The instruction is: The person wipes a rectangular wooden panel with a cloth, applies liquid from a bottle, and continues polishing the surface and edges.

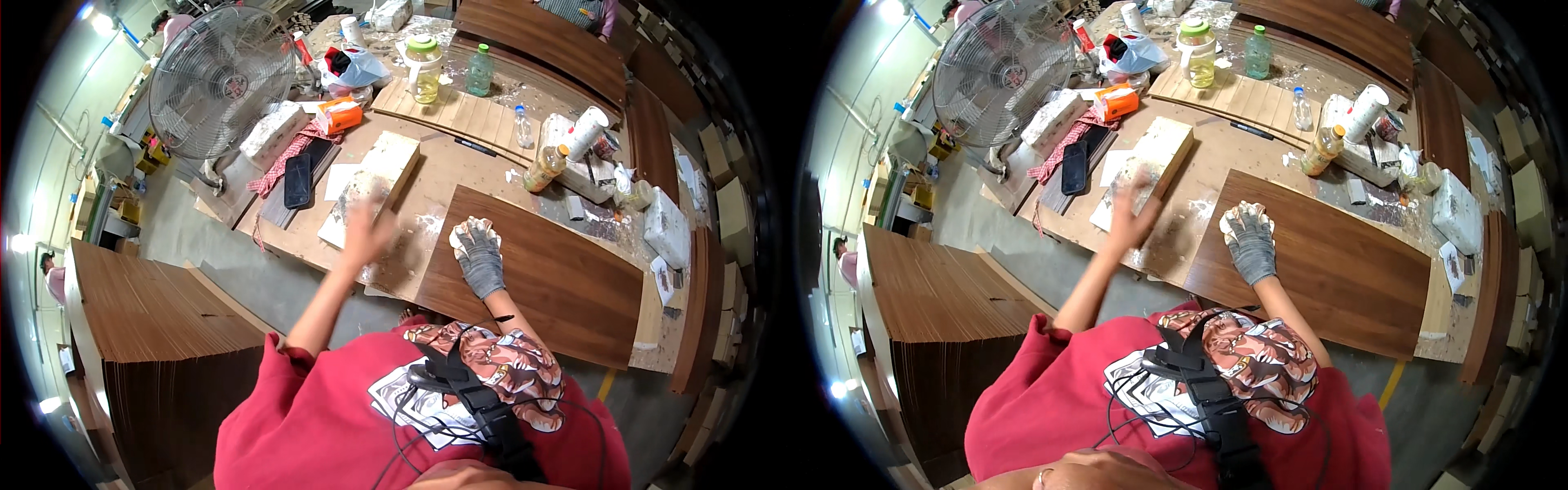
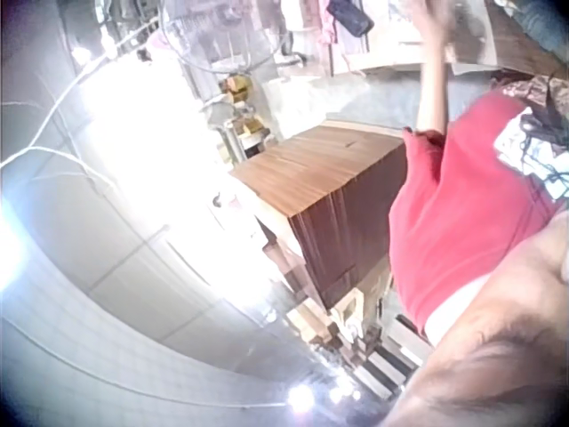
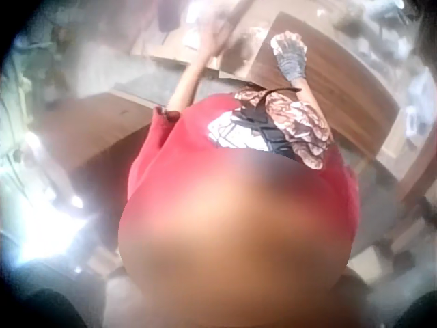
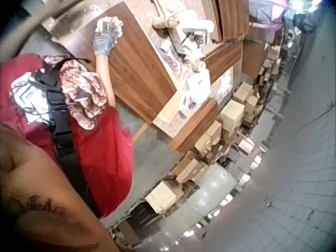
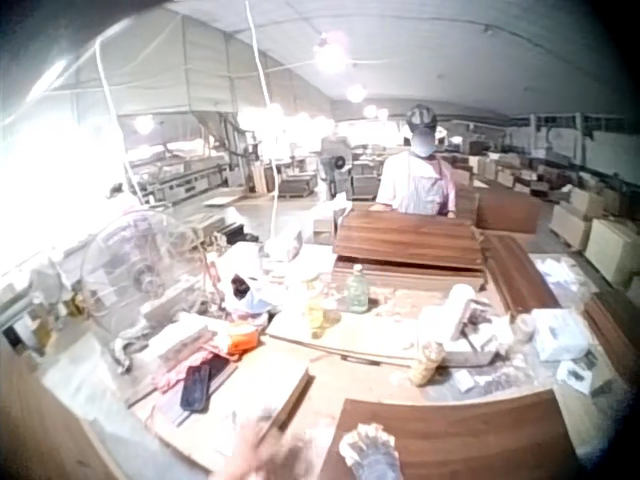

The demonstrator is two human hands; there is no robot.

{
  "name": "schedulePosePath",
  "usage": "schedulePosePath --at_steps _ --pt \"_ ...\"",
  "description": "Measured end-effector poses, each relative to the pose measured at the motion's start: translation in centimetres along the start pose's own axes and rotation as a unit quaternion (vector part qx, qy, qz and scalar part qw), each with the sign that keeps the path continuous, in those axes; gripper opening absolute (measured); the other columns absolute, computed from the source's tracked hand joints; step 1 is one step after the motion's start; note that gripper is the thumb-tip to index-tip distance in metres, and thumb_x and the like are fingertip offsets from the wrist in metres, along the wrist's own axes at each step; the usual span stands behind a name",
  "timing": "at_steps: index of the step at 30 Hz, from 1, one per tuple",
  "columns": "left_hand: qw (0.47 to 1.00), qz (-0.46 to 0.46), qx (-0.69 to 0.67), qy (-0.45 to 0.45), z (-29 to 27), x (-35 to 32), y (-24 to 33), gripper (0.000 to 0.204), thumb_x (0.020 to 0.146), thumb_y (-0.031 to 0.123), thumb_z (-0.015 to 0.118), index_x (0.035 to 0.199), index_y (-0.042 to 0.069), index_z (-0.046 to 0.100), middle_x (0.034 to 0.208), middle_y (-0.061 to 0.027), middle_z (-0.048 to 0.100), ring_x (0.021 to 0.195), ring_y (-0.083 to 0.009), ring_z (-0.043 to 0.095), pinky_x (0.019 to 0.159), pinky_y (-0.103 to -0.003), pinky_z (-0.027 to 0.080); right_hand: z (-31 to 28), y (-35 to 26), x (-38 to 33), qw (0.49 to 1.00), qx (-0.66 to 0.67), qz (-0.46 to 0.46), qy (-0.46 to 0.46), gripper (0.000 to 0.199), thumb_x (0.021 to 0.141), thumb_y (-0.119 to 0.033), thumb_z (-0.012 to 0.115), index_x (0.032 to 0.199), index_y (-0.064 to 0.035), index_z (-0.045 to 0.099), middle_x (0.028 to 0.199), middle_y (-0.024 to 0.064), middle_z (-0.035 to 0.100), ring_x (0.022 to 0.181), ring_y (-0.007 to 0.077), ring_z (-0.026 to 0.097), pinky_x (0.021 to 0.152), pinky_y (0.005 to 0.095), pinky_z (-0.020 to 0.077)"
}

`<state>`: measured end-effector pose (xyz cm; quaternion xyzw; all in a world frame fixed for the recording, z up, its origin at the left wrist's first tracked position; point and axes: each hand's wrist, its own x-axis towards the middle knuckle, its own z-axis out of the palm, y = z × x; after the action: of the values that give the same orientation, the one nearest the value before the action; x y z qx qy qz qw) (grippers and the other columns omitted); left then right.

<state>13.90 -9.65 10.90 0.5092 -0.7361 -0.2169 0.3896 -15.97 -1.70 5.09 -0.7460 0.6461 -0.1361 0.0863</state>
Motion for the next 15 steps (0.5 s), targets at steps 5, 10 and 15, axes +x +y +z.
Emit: schedulePosePath --at_steps 5,10,15 --pt "0.939 -0.185 0.285 0.052 -7.9 5.5 -15.9 0.090 0.097 0.031 0.058 0.168 0.006 0.008 0.153 -0.0064 0.057 0.151 -0.0381 0.039 0.123 -0.071 0.008 0.4 0.0 0.2 1.000 0.010 -0.010 -0.002 0.060 0.100 -0.033 0.062 0.157 -0.0196 0.048 0.169 0.0136 0.033 0.156 0.0427 0.024 0.126 0.0583 0.0191" --pt "0.910 -0.255 0.324 -0.045 -9.4 4.4 -20.8 0.093 0.098 0.036 0.054 0.168 0.008 0.001 0.155 -0.0028 0.056 0.155 -0.0361 0.033 0.122 -0.072 -0.001 0.9 0.2 0.4 1.000 0.014 -0.016 -0.004 0.060 0.099 -0.032 0.062 0.157 -0.0185 0.048 0.169 0.0149 0.033 0.156 0.0416 0.024 0.127 0.0564 0.0190" --pt "0.969 -0.121 0.183 0.116 -8.2 3.5 -14.9 0.071 0.098 0.022 0.062 0.160 0.006 0.032 0.132 -0.0081 0.070 0.134 -0.0332 0.055 0.118 -0.058 0.028 0.1 0.0 0.3 1.000 -0.004 -0.006 -0.022 0.060 0.100 -0.031 0.062 0.156 -0.0160 0.048 0.168 0.0173 0.034 0.156 0.0415 0.025 0.128 0.0539 0.0194"
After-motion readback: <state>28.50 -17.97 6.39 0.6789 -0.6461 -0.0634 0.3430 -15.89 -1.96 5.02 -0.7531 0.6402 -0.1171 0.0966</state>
